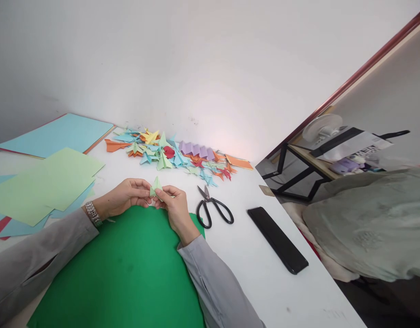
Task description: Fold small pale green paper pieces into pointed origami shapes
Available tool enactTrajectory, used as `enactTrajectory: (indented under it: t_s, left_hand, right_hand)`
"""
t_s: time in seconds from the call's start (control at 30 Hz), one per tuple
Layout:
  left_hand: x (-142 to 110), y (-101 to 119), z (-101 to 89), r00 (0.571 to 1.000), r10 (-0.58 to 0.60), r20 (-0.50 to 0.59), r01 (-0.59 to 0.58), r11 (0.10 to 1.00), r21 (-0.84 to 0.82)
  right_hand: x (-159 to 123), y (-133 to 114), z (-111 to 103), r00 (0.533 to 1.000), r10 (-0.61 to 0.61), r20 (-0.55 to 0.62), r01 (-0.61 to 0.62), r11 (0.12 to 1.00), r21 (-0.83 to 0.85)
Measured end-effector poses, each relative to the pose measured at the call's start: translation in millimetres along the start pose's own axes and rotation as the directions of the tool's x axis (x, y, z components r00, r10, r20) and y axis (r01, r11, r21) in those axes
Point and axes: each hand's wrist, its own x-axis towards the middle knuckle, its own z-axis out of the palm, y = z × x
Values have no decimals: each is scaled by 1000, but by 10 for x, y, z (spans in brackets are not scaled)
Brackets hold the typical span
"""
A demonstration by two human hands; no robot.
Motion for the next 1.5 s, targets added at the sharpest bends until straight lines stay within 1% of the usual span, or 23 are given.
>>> enactTrajectory:
  t_s: [0.1,0.17,0.23,0.27,0.4,0.47,0.57,0.7,0.87,1.0,1.07,1.17,1.2,1.27,1.33,1.4,1.5]
  left_hand:
    - [-18,22,30,995,-71,65,74,996,-47]
    - [-27,22,58,995,-92,39,95,990,-101]
    - [-30,12,83,996,-94,-2,92,982,-164]
    - [-31,4,93,996,-93,-3,91,977,-193]
    - [-34,-23,119,992,-108,67,123,952,-282]
    - [-33,-33,132,990,-121,78,139,943,-303]
    - [-22,-44,154,994,-96,48,106,952,-288]
    - [-11,-54,171,999,-54,-5,52,976,-210]
    - [-25,-62,178,992,38,-123,-43,998,-42]
    - [-24,-81,178,988,105,-117,-95,992,88]
    - [-18,-91,175,982,147,-120,-122,973,197]
    - [-23,-96,170,959,250,-133,-176,894,413]
    - [-28,-94,168,948,290,-127,-202,862,465]
    - [-43,-86,167,930,353,-102,-253,817,518]
    - [-56,-75,167,927,367,-76,-273,800,534]
    - [-62,-64,167,938,341,-64,-255,803,539]
    - [-55,-56,168,958,278,-75,-206,844,496]
  right_hand:
    - [-6,3,-3,1000,-4,-4,4,1000,-21]
    - [-6,11,-9,999,-17,-28,15,999,-43]
    - [-6,18,-12,999,-29,-38,26,997,-67]
    - [-7,19,-12,999,-32,-40,29,997,-76]
    - [-13,11,2,997,-34,-65,28,995,-98]
    - [-18,6,10,997,-42,-68,33,992,-120]
    - [-24,5,21,997,-53,-56,44,986,-159]
    - [-27,11,35,995,-69,-68,56,983,-176]
    - [-15,12,34,989,-80,-126,60,987,-152]
    - [-1,14,17,988,-71,-140,53,990,-133]
    - [3,11,11,986,-75,-149,54,989,-135]
    - [7,0,8,980,-89,-177,62,986,-152]
    - [8,-3,8,979,-89,-182,61,986,-156]
    - [9,-7,6,980,-82,-181,55,987,-150]
    - [10,-7,3,982,-76,-172,52,989,-139]
    - [9,-6,-1,984,-83,-157,62,989,-131]
    - [6,-4,-6,988,-99,-116,85,989,-119]
